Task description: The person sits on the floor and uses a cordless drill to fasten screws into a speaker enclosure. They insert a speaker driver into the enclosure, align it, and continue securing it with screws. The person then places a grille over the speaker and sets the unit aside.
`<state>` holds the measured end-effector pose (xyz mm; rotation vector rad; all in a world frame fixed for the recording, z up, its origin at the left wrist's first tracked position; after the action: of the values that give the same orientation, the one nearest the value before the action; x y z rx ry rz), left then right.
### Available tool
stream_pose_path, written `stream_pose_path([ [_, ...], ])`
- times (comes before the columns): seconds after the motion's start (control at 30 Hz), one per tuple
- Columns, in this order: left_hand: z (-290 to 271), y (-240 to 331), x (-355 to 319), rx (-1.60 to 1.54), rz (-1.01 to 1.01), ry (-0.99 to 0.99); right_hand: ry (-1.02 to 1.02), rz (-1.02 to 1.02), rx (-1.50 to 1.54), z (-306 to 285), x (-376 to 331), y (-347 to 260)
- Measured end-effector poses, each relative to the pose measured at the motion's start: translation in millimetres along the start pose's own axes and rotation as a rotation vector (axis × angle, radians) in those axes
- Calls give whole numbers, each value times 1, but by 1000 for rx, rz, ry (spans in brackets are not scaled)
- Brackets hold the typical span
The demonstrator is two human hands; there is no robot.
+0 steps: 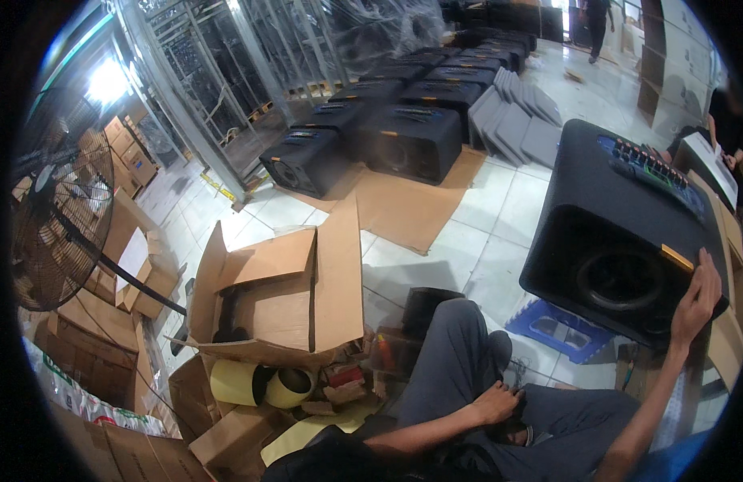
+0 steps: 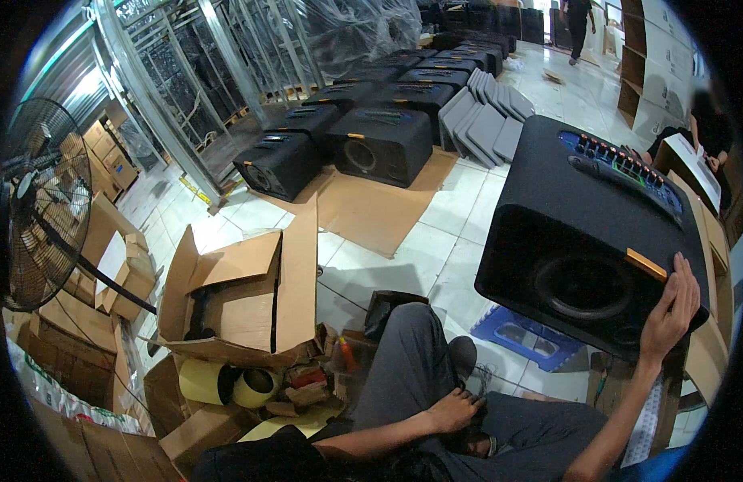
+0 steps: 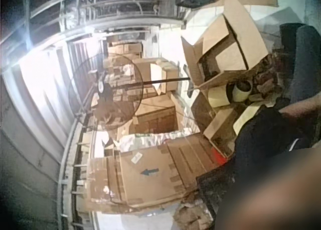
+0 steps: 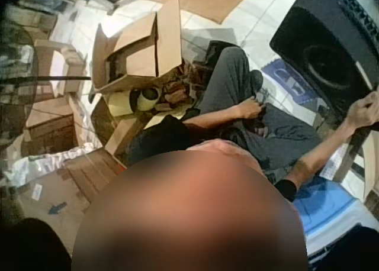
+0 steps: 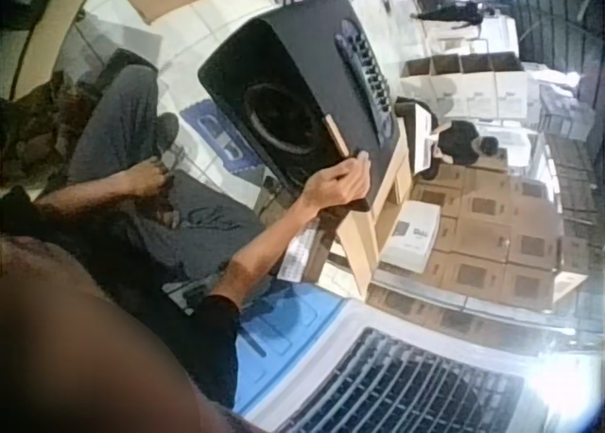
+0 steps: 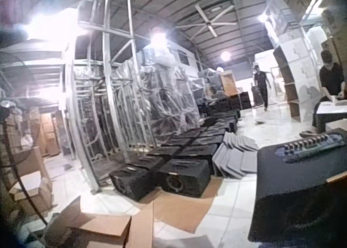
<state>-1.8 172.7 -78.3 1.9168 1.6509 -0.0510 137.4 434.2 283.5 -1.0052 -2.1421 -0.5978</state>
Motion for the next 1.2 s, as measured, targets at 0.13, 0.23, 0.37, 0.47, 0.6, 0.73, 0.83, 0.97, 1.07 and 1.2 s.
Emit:
stream_pose_path([
  [0.13,2,1,-1,11,-5,-31,-10,6,10,-1,0,0],
  [0.23,0,0,-3,-7,-3,-15,-15,2,-2,0,0,-1],
  [0.37,-1,1,-4,-8,-3,-17,-13,16,-19,1,0,0],
  [0.47,-1,1,-4,-5,-3,-15,-24,23,2,2,0,1],
  [0.6,2,0,-2,-1,-8,-20,-22,39,5,2,0,2],
  [0.73,3,0,-2,-2,-3,-2,-22,28,-20,2,0,1],
  [0.83,4,-1,-1,-1,-7,-9,-19,18,-9,3,0,2],
  [0.97,4,-1,-1,34,-9,-14,0,-19,-9,2,0,0],
  [1.07,5,-2,1,12,-15,-12,-14,4,10,3,0,3],
  [1.2,6,-2,2,1,-13,-7,-15,15,6,3,-1,2],
])
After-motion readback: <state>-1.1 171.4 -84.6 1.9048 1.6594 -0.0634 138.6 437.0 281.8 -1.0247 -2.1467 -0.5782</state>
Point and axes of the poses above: each hand's wrist, its own x-axis towards the middle knuckle, its own z-axis out of the palm, y = z × x, the point moved 9 cm from there along x, towards the middle knuckle, and after that the axes turned 13 degrees about -y, right-handed, at the moved point
